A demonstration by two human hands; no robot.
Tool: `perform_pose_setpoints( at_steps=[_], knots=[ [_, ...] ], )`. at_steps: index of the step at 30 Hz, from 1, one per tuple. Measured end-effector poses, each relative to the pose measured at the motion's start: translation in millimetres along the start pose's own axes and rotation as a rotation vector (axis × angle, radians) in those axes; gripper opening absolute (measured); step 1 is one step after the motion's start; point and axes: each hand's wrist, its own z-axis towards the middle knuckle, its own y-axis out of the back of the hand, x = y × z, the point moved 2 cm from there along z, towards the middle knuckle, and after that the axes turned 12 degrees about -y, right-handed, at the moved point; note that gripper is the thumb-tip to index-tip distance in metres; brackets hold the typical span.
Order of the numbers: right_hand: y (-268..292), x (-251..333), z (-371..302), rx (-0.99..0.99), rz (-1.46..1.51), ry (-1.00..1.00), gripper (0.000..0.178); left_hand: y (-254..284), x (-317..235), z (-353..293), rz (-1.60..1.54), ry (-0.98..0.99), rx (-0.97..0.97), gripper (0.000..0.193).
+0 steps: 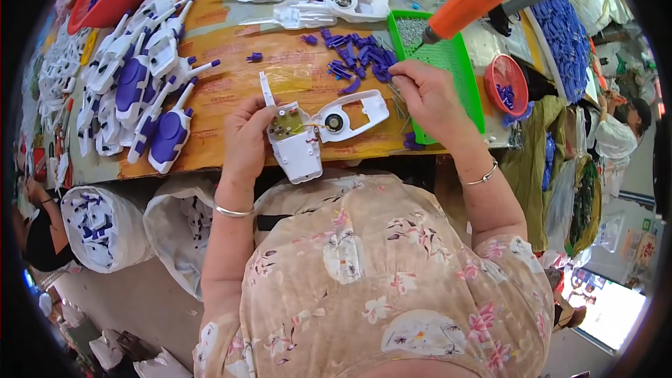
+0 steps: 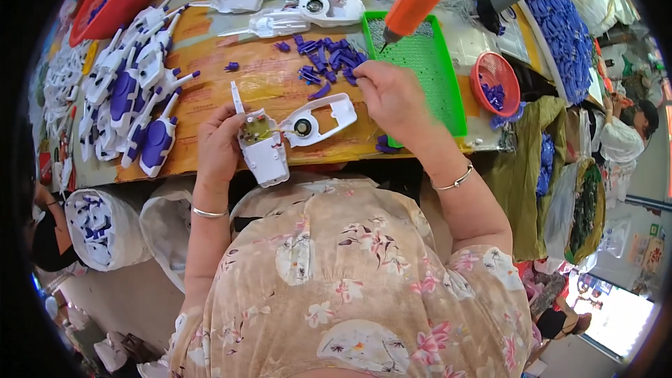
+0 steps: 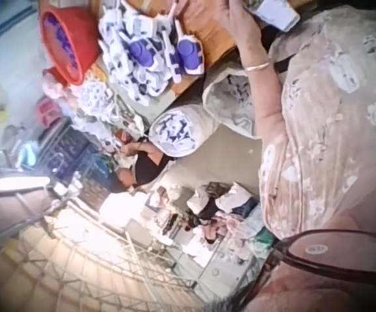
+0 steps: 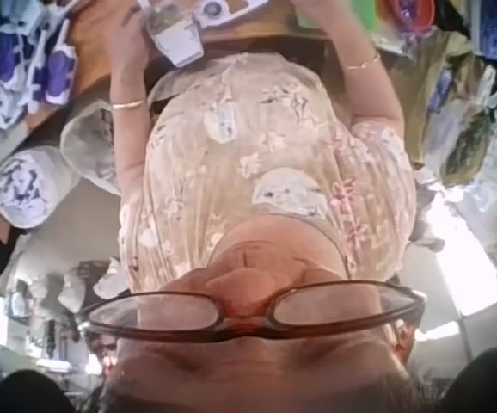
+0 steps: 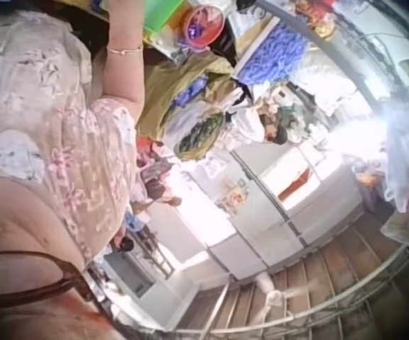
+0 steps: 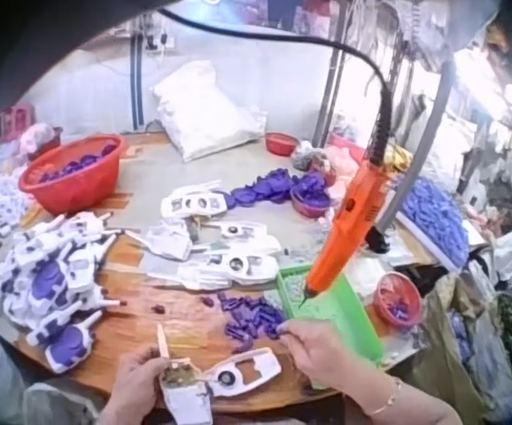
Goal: The person assembles plastic toy housings by securing internal components with screws using a handheld power tool.
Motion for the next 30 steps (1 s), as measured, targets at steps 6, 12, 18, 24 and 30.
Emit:
perform_pose_setpoints(
  at_steps=[6,12,18,24,30],
  knots=[
    [13.7,-11.3,-21.7,0.150,-0.323,0.074,0.006,2.0,-18.2,0.3,0.050,-0.036,0.041,0.016],
    [8.4,6.9,-43.7,0.299,-0.733,0.239,0.003,1.0,-17.2,-4.9,0.106,-0.106,0.031,0.015],
    [0.1,13.1,-41.0,0.314,-0.759,0.288,0.005,-14.1,-15.9,-12.4,0.070,-0.085,0.035,0.012],
    [-9.2,6.7,-40.4,0.251,-0.695,0.354,0.003,-9.4,-5.9,-14.5,0.127,-0.117,0.055,0.012],
    [-1.2,2.7,-40.0,0.242,-0.656,0.364,0.002,-10.1,-13.8,-15.6,0.041,-0.027,0.001,0.018]
  ],
)
